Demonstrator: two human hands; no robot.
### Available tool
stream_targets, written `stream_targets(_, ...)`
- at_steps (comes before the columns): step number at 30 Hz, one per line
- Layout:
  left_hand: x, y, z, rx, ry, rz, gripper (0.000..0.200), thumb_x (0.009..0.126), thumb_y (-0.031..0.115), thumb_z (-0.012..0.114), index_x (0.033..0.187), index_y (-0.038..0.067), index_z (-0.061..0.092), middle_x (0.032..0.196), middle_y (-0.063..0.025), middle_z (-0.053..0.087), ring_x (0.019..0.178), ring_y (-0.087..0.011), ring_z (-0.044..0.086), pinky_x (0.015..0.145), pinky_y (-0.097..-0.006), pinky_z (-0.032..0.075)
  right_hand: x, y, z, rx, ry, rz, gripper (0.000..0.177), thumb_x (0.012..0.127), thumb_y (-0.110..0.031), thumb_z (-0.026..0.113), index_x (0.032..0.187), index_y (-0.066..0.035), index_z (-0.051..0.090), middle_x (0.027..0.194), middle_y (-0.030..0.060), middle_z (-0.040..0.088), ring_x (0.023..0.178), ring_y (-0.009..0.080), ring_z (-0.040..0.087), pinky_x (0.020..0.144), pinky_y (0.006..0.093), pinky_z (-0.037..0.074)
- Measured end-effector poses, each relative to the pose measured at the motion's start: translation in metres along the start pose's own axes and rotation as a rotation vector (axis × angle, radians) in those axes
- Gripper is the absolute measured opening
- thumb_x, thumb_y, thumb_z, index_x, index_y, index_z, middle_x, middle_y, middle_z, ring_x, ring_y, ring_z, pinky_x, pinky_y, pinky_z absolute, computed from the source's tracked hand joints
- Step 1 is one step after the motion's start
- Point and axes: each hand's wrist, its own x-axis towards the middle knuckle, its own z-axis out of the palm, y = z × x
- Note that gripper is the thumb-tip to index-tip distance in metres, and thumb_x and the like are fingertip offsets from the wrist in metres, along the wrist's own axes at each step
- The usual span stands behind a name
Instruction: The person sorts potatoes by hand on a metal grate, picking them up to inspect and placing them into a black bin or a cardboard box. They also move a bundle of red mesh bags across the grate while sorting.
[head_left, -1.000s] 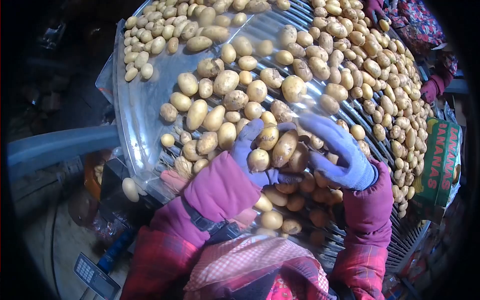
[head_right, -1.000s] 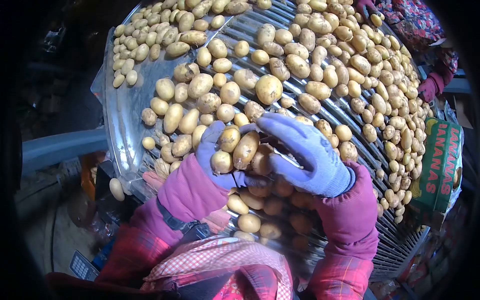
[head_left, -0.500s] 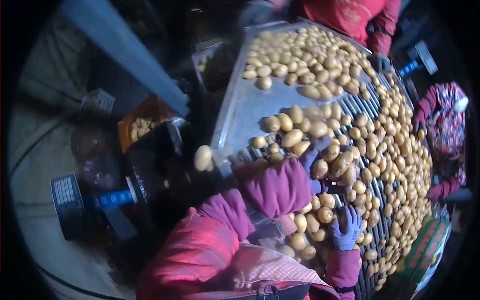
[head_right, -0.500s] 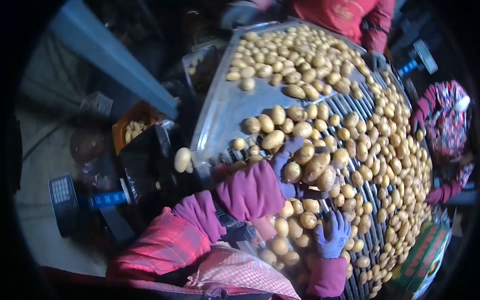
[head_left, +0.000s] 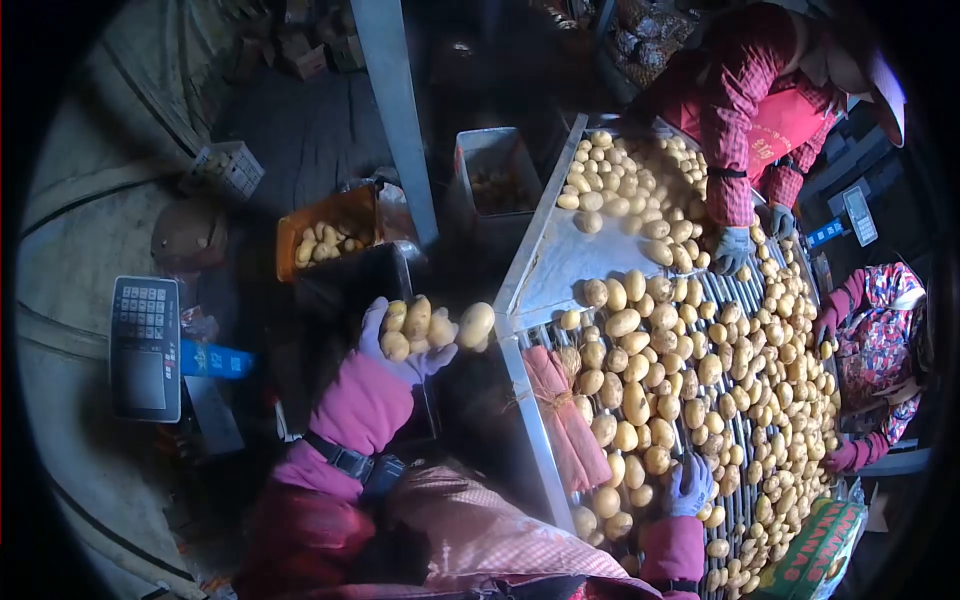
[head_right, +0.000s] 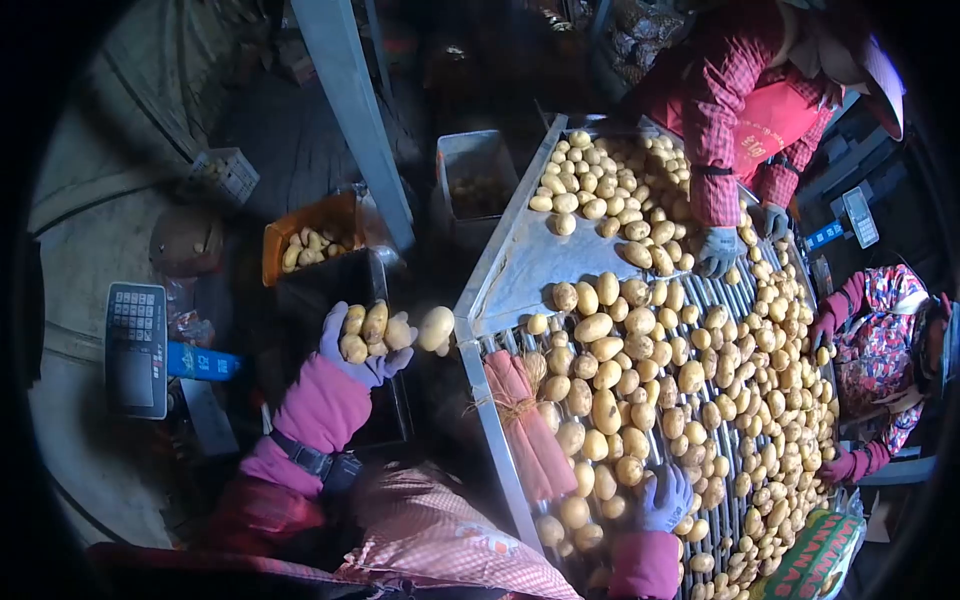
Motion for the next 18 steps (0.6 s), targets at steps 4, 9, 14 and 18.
stream_targets(4,0.081,0.031,-0.003,0.292,-0.656,0.06,0.041,0.09,0.055,0.04,0.119,0.027,0.046,0.109,0.0001,0.056,0.105,-0.0257,0.052,0.094,-0.0534,0.041,-0.001,0.008,0.007,-0.025,0.062,-0.014,0.034,0.082,-0.03,0.058,0.107,-0.008,0.063,0.112,0.0138,0.061,0.107,0.0336,0.054,0.095,0.0453,0.038)
stream_targets(9,0.188,0.044,0.093,0.846,0.129,0.5,0.053,0.091,0.057,0.039,0.128,0.019,0.04,0.125,-0.0041,0.044,0.123,-0.0278,0.041,0.104,-0.052,0.03,-0.003,0.009,0.009,0.01,0.033,0.073,0.034,0.082,-0.031,0.058,0.108,-0.008,0.064,0.114,0.0138,0.061,0.112,0.0334,0.052,0.098,0.0452,0.036)
stream_targets(14,0.17,0.003,0.105,0.89,0.212,0.494,0.08,0.078,0.056,0.058,0.143,0.018,0.03,0.152,-0.0133,0.022,0.14,-0.0324,0.021,0.11,-0.0486,0.021,-0.002,0.002,-0.001,0.02,0.024,0.089,0.038,0.082,-0.031,0.059,0.112,-0.008,0.064,0.121,0.0137,0.058,0.118,0.0328,0.05,0.1,0.0446,0.035)
stream_targets(18,0.137,-0.092,0.089,1.14,0.074,0.36,0.065,0.088,0.048,0.049,0.142,0.017,0.032,0.148,-0.015,0.03,0.136,-0.0306,0.029,0.109,-0.0453,0.025,-0.005,0.005,0.001,-0.005,0.032,0.145,0.037,0.082,-0.035,0.06,0.11,-0.012,0.065,0.121,0.0098,0.059,0.122,0.0308,0.047,0.101,0.0464,0.034)
